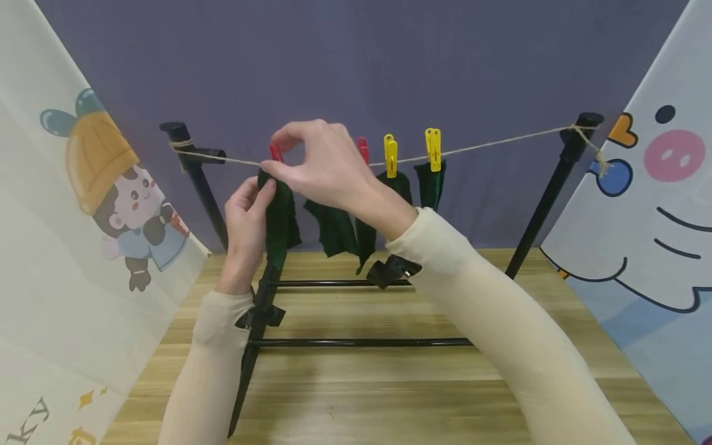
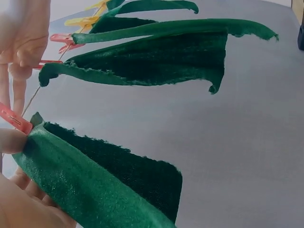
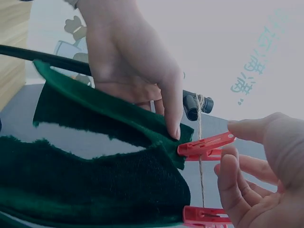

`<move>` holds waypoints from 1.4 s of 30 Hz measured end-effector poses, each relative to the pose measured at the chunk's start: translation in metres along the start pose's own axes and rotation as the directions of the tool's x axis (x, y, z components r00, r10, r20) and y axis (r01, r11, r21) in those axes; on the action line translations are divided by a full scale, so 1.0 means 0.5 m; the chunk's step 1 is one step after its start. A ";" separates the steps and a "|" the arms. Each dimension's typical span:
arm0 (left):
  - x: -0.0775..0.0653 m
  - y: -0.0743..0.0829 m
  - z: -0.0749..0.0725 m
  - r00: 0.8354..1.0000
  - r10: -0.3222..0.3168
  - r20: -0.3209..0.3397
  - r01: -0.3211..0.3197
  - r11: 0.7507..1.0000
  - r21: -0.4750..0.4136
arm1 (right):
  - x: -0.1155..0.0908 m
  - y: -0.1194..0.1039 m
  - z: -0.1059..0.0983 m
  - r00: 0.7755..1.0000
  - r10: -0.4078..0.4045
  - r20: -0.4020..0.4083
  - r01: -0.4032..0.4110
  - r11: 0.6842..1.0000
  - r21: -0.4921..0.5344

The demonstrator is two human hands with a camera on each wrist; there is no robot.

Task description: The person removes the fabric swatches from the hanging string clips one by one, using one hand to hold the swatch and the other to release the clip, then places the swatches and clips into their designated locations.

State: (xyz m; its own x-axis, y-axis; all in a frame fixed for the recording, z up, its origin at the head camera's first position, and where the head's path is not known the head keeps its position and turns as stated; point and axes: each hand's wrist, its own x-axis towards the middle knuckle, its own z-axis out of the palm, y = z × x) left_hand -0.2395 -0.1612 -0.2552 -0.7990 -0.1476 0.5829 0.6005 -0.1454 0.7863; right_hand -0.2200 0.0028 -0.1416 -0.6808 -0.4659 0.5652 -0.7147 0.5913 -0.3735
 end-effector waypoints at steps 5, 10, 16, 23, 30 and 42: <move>0.003 0.007 0.002 1.000 0.004 -0.010 -0.004 1.000 -0.007 | -0.006 0.002 -0.009 0.998 -0.059 -0.016 0.058 0.997 -0.053; 0.004 0.011 0.001 1.000 0.007 -0.021 -0.007 1.000 0.030 | -0.012 0.002 -0.013 0.997 -0.072 -0.016 0.071 0.997 -0.042; 0.003 0.014 0.000 1.000 0.007 -0.013 -0.006 0.999 0.043 | -0.017 0.008 -0.014 0.998 -0.056 -0.026 0.056 0.998 -0.030; 0.005 0.015 -0.001 1.000 0.002 0.006 -0.002 0.999 0.038 | -0.020 0.013 -0.016 0.998 -0.043 -0.039 0.045 0.998 0.042; 0.004 0.018 -0.002 1.000 -0.008 0.002 0.008 0.998 0.057 | -0.018 0.018 -0.015 0.994 -0.058 -0.091 0.061 0.998 0.032; 0.002 0.021 -0.002 1.000 -0.007 -0.004 0.008 0.994 0.108 | -0.020 0.034 -0.019 0.975 -0.092 -0.203 0.095 0.995 0.005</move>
State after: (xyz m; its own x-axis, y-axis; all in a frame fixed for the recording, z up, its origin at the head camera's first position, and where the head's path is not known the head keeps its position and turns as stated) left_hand -0.2337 -0.1637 -0.2465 -0.8033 -0.1509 0.5762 0.5873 -0.0399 0.8084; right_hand -0.2238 0.0236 -0.1465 -0.5657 -0.3749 0.7344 -0.7767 0.5413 -0.3219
